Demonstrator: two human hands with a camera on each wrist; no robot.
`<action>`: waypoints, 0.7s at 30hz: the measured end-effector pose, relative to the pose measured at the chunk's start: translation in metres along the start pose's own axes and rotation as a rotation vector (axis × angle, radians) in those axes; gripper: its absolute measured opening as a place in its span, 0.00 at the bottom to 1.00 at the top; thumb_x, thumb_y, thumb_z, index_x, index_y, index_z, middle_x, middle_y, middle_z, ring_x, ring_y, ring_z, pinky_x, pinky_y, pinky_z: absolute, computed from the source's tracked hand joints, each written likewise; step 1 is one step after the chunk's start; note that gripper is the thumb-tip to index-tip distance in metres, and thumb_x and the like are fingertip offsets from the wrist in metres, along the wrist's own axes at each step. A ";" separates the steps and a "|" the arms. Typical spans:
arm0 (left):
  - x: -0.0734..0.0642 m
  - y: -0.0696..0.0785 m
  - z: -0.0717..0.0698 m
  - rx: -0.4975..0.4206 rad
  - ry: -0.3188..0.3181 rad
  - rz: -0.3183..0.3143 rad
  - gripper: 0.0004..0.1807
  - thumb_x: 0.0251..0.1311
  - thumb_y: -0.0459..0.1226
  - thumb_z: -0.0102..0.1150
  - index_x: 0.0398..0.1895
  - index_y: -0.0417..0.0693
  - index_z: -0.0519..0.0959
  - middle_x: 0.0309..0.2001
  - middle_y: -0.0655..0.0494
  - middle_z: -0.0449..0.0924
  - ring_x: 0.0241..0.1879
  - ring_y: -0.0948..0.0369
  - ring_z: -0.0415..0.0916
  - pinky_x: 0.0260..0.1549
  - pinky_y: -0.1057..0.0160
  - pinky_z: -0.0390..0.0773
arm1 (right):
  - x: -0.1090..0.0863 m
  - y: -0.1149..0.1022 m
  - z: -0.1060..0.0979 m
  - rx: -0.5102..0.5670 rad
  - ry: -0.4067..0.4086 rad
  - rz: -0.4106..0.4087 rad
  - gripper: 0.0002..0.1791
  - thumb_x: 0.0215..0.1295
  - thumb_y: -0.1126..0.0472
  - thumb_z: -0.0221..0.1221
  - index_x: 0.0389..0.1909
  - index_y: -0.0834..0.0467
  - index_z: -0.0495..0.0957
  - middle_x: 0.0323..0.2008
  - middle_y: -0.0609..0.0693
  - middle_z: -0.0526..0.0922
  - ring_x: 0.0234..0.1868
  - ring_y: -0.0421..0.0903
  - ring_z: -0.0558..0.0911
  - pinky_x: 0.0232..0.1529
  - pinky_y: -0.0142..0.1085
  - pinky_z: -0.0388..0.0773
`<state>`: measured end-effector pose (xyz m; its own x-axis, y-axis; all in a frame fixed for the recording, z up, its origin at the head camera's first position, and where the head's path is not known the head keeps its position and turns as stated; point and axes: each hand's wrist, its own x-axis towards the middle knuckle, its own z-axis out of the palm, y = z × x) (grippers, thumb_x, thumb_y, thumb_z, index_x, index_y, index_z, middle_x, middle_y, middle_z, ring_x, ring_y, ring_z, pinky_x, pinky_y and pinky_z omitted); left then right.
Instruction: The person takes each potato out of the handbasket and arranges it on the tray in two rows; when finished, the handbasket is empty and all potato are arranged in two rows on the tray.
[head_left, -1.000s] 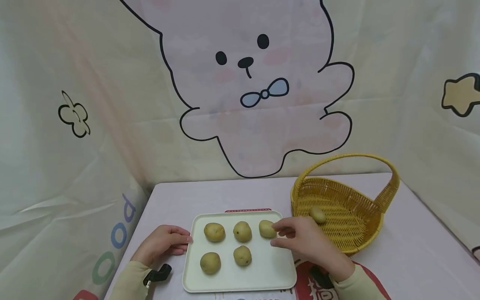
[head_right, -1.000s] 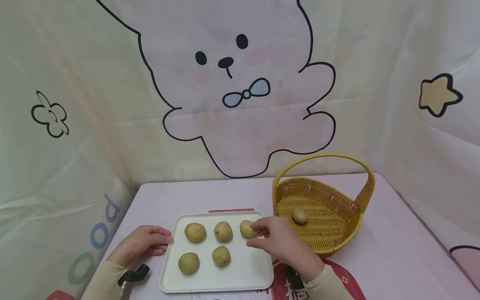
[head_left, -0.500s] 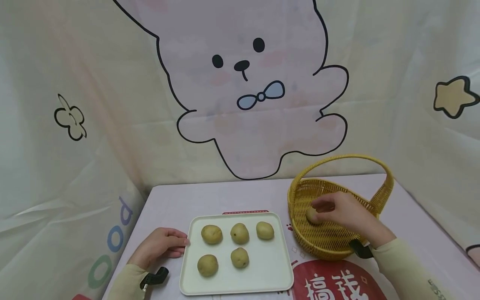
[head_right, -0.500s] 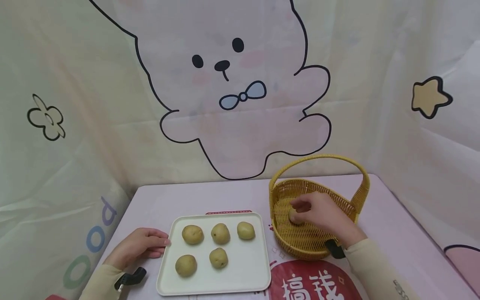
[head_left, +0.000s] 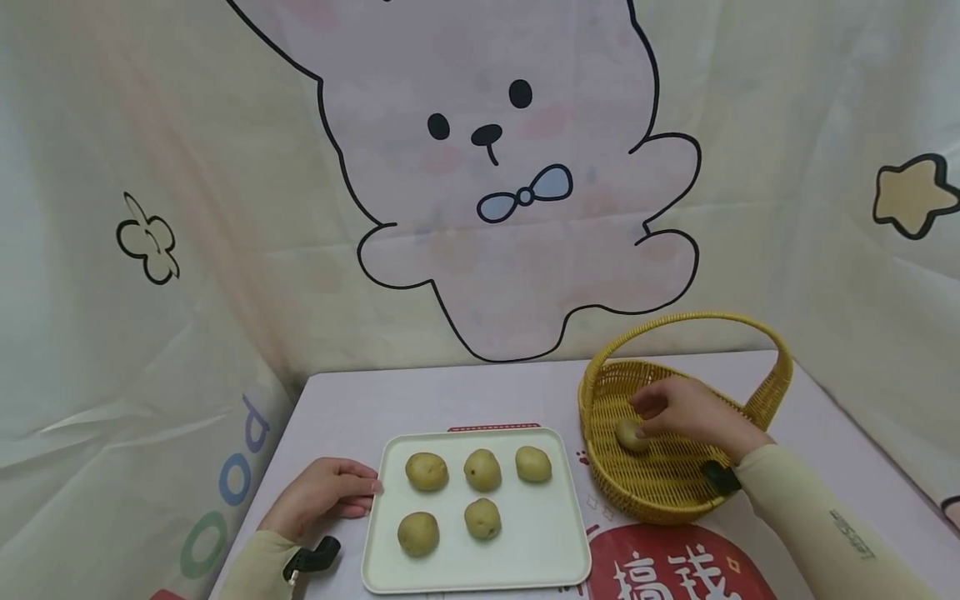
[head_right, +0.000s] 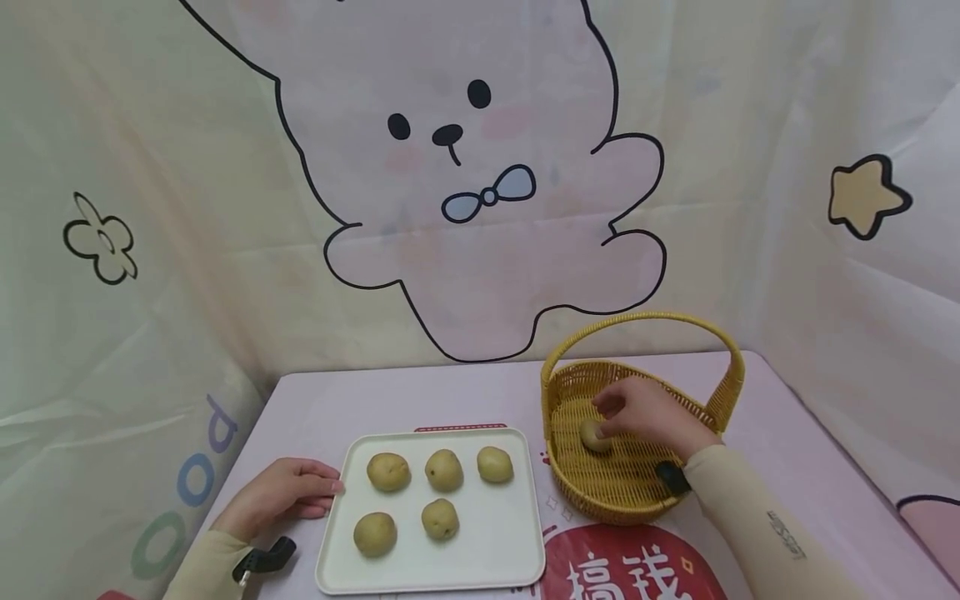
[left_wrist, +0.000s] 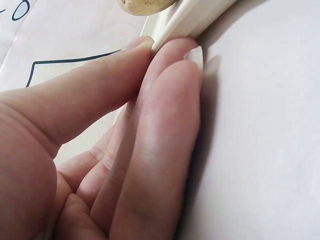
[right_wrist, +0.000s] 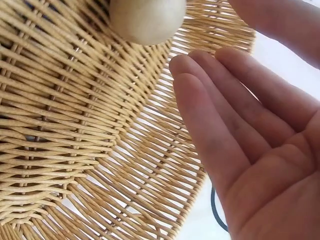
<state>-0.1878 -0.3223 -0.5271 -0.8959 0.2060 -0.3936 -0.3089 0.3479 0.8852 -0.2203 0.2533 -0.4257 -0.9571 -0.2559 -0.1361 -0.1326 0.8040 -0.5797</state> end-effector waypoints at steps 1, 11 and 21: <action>0.000 0.000 0.000 -0.003 0.000 -0.001 0.21 0.66 0.40 0.75 0.53 0.31 0.84 0.35 0.52 0.91 0.32 0.63 0.89 0.36 0.63 0.91 | 0.002 0.001 0.000 -0.002 -0.008 0.001 0.29 0.61 0.55 0.79 0.60 0.65 0.85 0.55 0.59 0.90 0.54 0.55 0.89 0.58 0.55 0.87; 0.000 -0.001 0.000 0.003 0.005 0.000 0.22 0.66 0.40 0.75 0.54 0.32 0.84 0.36 0.53 0.92 0.33 0.62 0.90 0.37 0.63 0.91 | 0.010 0.005 0.007 -0.045 -0.031 0.010 0.30 0.53 0.58 0.82 0.56 0.67 0.86 0.49 0.57 0.91 0.49 0.52 0.88 0.55 0.55 0.87; 0.001 0.000 0.000 -0.004 0.020 -0.022 0.22 0.65 0.40 0.76 0.54 0.32 0.84 0.36 0.52 0.92 0.33 0.61 0.90 0.37 0.62 0.91 | 0.015 0.007 0.013 -0.080 -0.050 -0.005 0.22 0.55 0.58 0.81 0.49 0.62 0.89 0.42 0.51 0.91 0.45 0.48 0.86 0.51 0.52 0.87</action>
<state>-0.1881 -0.3219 -0.5277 -0.8950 0.1795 -0.4083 -0.3301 0.3490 0.8771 -0.2322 0.2483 -0.4426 -0.9425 -0.2853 -0.1742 -0.1597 0.8421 -0.5152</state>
